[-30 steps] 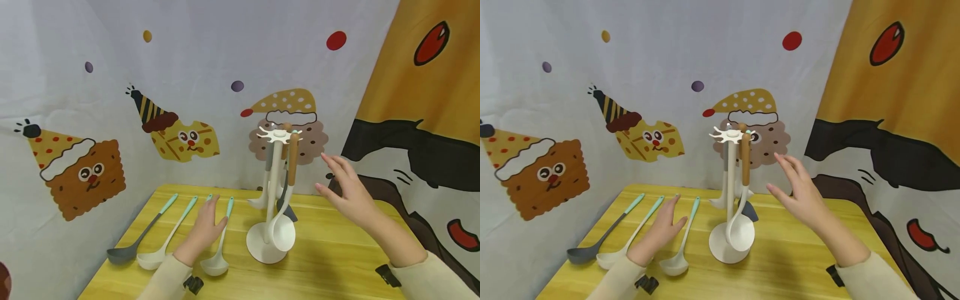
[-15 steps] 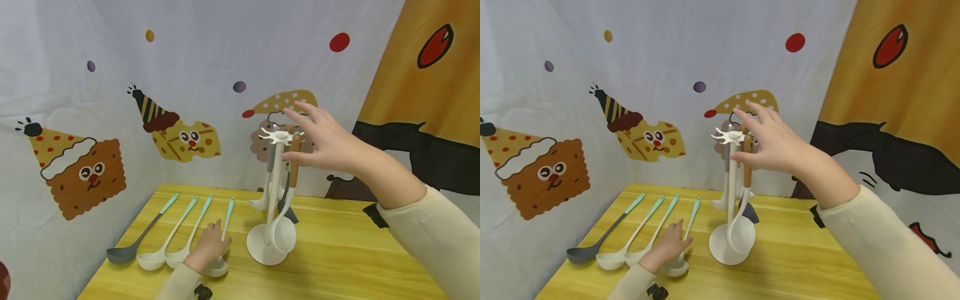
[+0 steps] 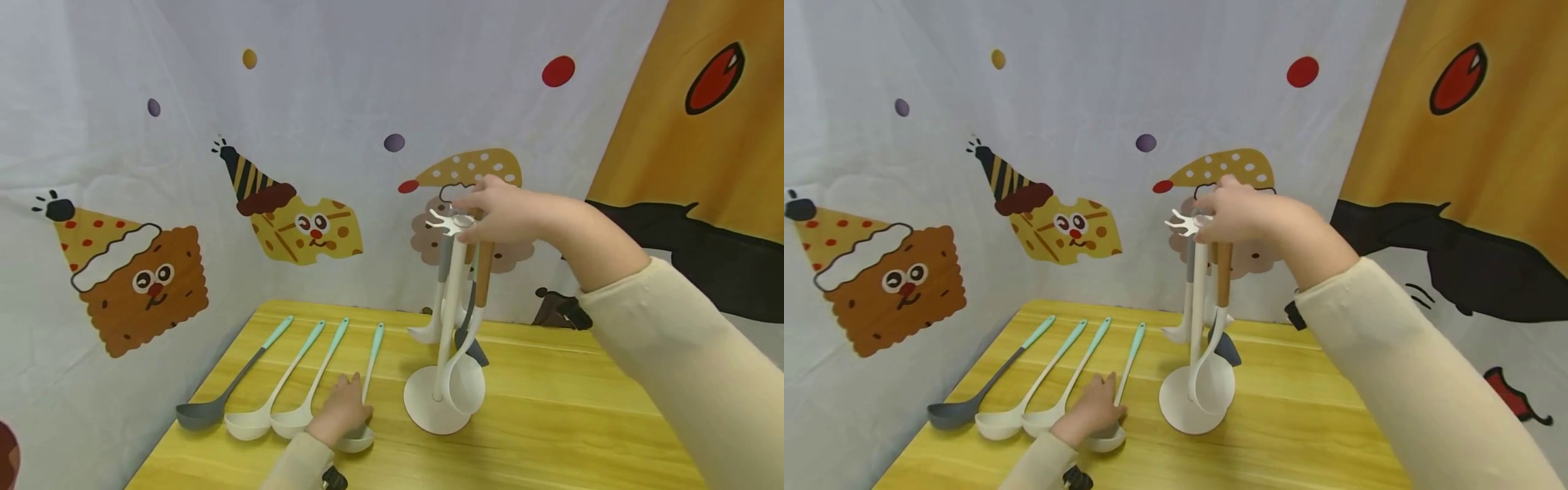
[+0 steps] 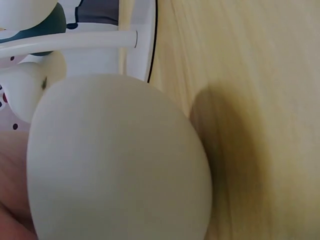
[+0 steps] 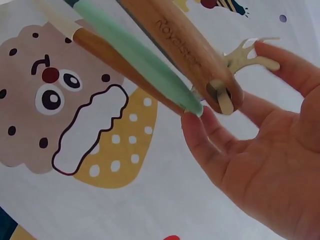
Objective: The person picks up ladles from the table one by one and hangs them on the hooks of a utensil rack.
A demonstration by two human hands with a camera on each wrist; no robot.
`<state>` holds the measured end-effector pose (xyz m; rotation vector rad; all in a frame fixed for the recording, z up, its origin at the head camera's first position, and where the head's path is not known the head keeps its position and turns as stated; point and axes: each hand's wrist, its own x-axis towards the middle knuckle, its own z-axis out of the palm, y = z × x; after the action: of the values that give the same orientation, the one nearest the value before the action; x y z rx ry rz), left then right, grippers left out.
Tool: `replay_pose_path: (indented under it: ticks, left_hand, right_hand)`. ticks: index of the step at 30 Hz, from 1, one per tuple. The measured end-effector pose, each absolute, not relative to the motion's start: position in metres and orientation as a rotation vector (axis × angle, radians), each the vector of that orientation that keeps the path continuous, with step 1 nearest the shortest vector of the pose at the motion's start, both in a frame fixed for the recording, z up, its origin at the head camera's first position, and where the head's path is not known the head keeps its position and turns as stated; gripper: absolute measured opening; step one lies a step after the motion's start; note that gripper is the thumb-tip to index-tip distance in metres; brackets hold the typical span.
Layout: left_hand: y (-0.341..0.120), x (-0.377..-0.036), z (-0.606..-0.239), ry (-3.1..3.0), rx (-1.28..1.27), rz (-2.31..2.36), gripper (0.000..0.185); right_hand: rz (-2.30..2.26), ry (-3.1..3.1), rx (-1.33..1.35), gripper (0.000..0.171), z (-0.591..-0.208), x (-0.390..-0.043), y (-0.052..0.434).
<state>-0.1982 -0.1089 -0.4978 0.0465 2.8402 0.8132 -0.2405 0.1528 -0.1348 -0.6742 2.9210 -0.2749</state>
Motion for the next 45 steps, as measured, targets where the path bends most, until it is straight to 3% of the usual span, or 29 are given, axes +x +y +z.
replay_pose_path:
  ticks: [12, 21, 33, 45]
  left_hand:
    - [-0.109, -0.2, -0.508, 2.813, 0.11, 0.86, 0.066]
    - [-0.106, -0.204, -0.514, 2.857, 0.147, 0.782, 0.055]
    - [-0.111, -0.208, -0.509, 2.859, 0.127, 0.873, 0.058]
    - [-0.121, -0.21, -0.478, 2.977, 0.487, 1.311, 0.062]
  right_hand:
    - [-0.419, 2.965, -0.617, 0.047, -0.14, -0.239, 0.145]
    - [-0.552, 2.999, -0.529, 0.044, -0.145, -0.234, 0.144]
    - [-0.649, 3.0, -0.555, 0.039, -0.151, -0.232, 0.146]
    - [-0.669, 2.994, -0.571, 0.042, -0.155, -0.232, 0.152]
